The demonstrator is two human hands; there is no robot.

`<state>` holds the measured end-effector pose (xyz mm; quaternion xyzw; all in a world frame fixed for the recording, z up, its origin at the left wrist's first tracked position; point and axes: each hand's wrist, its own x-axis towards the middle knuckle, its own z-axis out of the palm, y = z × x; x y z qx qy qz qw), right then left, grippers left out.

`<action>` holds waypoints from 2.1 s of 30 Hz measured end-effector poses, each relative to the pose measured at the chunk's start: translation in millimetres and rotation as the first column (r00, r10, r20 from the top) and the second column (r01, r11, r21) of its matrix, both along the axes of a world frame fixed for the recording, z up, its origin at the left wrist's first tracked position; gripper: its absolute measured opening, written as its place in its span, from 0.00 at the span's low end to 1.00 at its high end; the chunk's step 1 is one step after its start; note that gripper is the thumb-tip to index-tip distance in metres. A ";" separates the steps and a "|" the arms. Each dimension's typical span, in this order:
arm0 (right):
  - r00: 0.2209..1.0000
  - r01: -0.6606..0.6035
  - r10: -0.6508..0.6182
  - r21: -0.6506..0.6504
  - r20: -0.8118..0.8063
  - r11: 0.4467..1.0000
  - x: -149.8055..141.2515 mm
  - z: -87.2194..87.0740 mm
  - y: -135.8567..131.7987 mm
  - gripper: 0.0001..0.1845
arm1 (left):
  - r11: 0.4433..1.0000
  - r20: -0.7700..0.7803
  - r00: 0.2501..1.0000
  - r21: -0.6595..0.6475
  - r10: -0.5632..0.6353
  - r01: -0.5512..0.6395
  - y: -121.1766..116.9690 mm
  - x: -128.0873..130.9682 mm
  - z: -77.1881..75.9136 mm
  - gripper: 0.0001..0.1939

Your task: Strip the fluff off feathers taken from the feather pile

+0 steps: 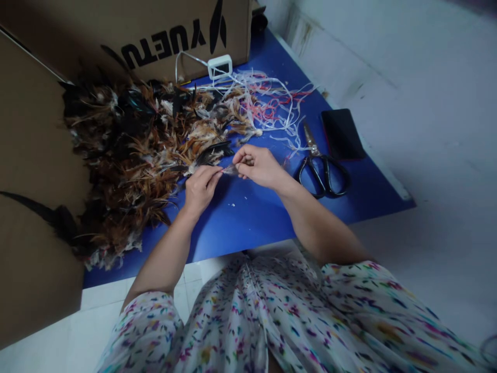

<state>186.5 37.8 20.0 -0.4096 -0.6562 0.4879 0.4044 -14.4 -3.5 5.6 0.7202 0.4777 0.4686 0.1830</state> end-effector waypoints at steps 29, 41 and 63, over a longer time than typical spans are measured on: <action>0.977 0.203 -0.202 -0.011 0.067 0.979 -12.8 -22.2 12.7 0.03 | 0.769 0.850 0.456 -0.471 0.265 0.432 7.1 2.0 5.7 0.14; 0.892 -0.029 -0.100 0.278 0.440 0.960 -13.7 -24.7 6.5 0.05 | 0.847 0.881 0.406 -0.398 0.245 0.352 8.0 -0.4 0.3 0.11; 0.824 -0.074 -0.097 0.276 0.558 0.958 -12.7 -26.9 6.8 0.09 | 0.907 0.738 0.590 -0.420 0.326 0.023 -109.6 -10.4 14.4 0.20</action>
